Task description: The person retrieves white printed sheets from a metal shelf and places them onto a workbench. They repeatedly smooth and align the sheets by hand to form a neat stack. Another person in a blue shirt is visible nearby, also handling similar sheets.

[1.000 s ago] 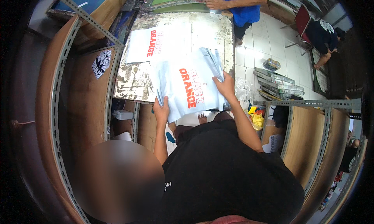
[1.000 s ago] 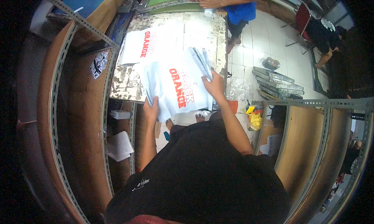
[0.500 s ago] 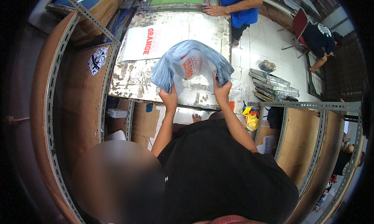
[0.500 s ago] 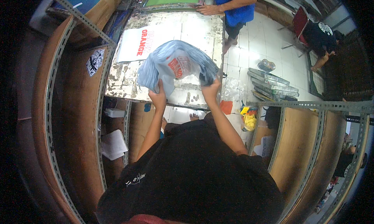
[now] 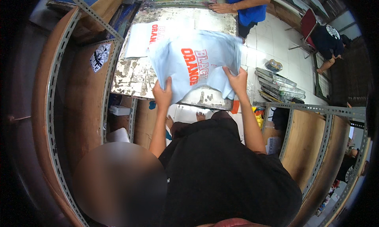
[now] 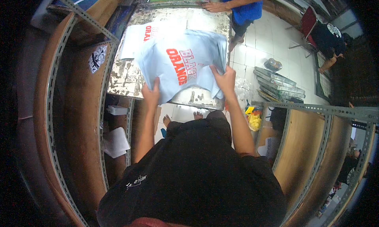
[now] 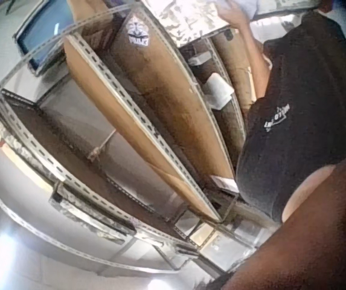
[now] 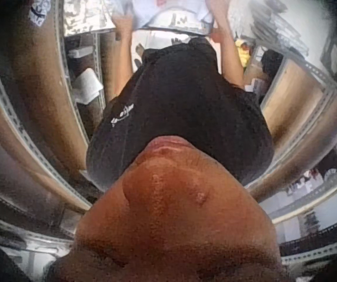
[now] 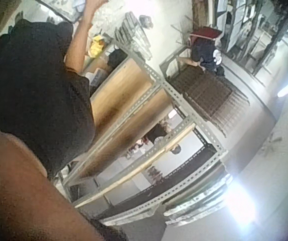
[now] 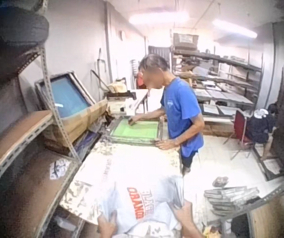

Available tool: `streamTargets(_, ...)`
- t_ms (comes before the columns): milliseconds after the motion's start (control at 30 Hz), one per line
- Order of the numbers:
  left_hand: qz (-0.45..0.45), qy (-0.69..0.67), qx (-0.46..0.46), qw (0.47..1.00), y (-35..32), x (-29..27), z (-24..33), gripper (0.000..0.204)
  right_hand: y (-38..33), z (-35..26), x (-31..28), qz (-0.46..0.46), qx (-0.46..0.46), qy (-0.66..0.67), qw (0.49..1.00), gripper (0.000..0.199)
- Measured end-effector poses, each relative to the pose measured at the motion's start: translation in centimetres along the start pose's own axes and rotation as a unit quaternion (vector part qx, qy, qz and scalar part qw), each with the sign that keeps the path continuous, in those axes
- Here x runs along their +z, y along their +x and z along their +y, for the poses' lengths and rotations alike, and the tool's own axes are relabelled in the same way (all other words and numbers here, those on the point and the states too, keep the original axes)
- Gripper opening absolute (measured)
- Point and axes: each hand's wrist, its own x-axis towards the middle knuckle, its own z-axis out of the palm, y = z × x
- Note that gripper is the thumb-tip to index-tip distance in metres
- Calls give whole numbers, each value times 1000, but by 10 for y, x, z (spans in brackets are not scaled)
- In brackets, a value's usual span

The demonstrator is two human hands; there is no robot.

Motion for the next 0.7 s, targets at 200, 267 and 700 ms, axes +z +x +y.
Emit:
streamTargets(200,-200,-19,-194,960,9,-22,-37,49,19,18,-27,-244,222,23,944,47)
streamTargets(267,-221,9,-225,949,7,-11,-69,57,17,67,-14,-260,254,-2,932,54)
streamTargets(700,-278,-16,-49,959,-29,63,70,73,3,44,-22,-231,383,251,858,74)
